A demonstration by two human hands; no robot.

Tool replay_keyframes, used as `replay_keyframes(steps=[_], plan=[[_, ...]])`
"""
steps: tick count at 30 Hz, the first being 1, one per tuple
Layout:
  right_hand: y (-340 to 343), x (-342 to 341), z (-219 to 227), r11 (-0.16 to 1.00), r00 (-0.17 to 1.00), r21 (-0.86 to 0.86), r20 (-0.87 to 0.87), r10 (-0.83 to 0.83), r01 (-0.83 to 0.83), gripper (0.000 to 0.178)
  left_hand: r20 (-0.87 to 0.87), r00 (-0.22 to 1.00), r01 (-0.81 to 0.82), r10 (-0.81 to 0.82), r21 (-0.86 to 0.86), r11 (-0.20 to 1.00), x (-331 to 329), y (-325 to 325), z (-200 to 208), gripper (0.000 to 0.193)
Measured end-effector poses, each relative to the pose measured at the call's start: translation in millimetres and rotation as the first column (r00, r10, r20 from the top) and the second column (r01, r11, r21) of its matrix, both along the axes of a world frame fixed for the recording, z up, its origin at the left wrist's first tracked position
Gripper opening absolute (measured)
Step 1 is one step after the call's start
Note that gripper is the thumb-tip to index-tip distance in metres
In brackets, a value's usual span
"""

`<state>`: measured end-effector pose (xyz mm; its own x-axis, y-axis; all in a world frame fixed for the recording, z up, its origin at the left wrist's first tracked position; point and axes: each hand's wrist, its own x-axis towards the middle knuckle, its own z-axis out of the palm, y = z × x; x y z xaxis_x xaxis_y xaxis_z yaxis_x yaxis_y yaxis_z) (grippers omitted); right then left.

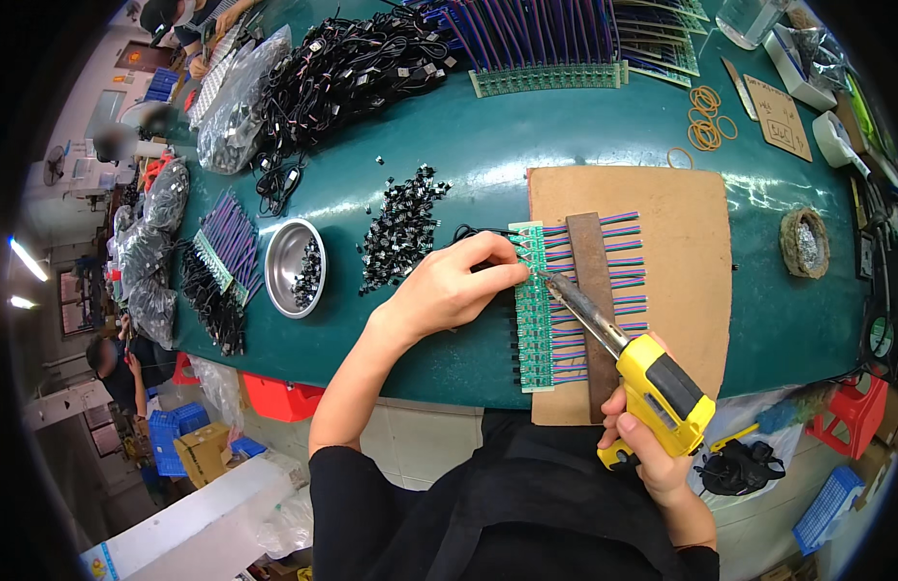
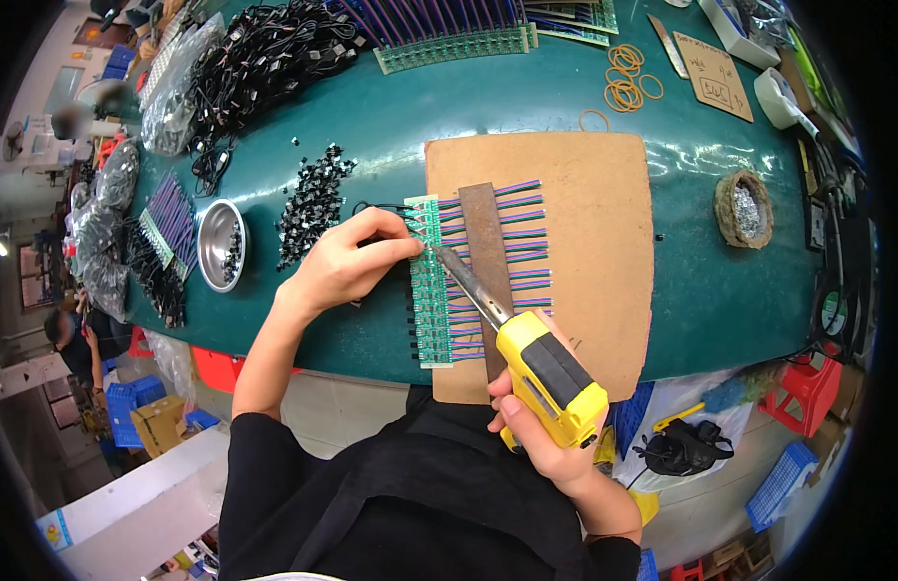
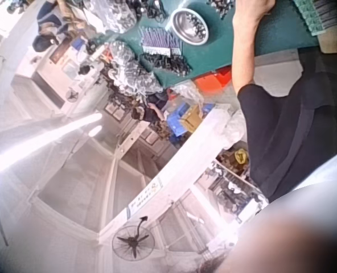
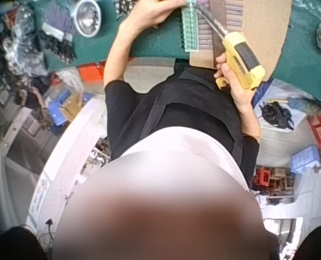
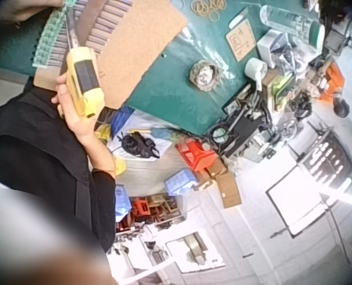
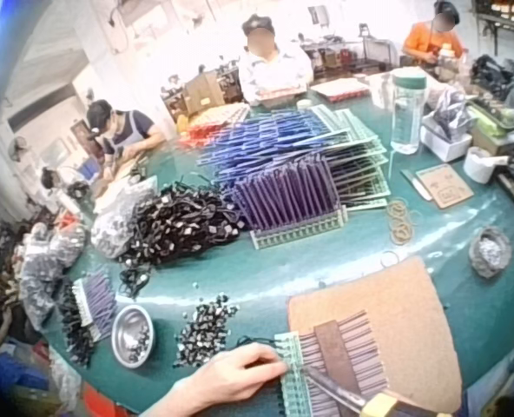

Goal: The person solders wires onto a circuit board using a soldering iron and solder.

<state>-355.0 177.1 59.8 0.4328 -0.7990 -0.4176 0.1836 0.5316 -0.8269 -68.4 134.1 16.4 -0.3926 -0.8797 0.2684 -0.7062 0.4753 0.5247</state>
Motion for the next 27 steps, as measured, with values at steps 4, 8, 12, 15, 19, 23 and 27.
replay_keyframes(steps=[4,8,12,15,19,23,27], plan=[[-2,0,-2,1.0,1.0,0.017,0.018,0.014,-0.015,0.066,0.04,0.996,0.078,-0.076,-0.047,0.996,4,-5,-2,0.027],[-3,1,2,0.999,1.0,0.024,-0.005,0.029,-0.029,0.067,0.08,0.987,0.145,-0.14,-0.061,0.988,8,-9,-2,0.027],[-2,-2,2,0.998,0.997,0.023,-0.037,0.063,-0.063,0.068,0.085,0.981,0.177,-0.172,-0.06,0.982,10,-13,0,0.027],[1,-2,0,0.998,0.998,-0.051,-0.038,-0.044,0.042,0.055,0.08,0.98,0.185,-0.18,-0.059,0.981,10,-15,0,0.028],[-3,0,5,0.993,0.994,-0.029,0.005,-0.11,0.111,0.045,0.078,0.98,0.186,-0.182,-0.053,0.981,13,-15,1,0.029],[-7,-6,1,0.995,0.996,-0.025,0.007,-0.093,0.093,0.037,0.072,0.982,0.177,-0.173,-0.052,0.983,12,-13,4,0.029],[-13,-8,6,0.975,0.975,-0.057,0.079,-0.209,0.214,0.043,0.053,0.982,0.175,-0.18,0.09,0.98,11,-14,15,0.021]])
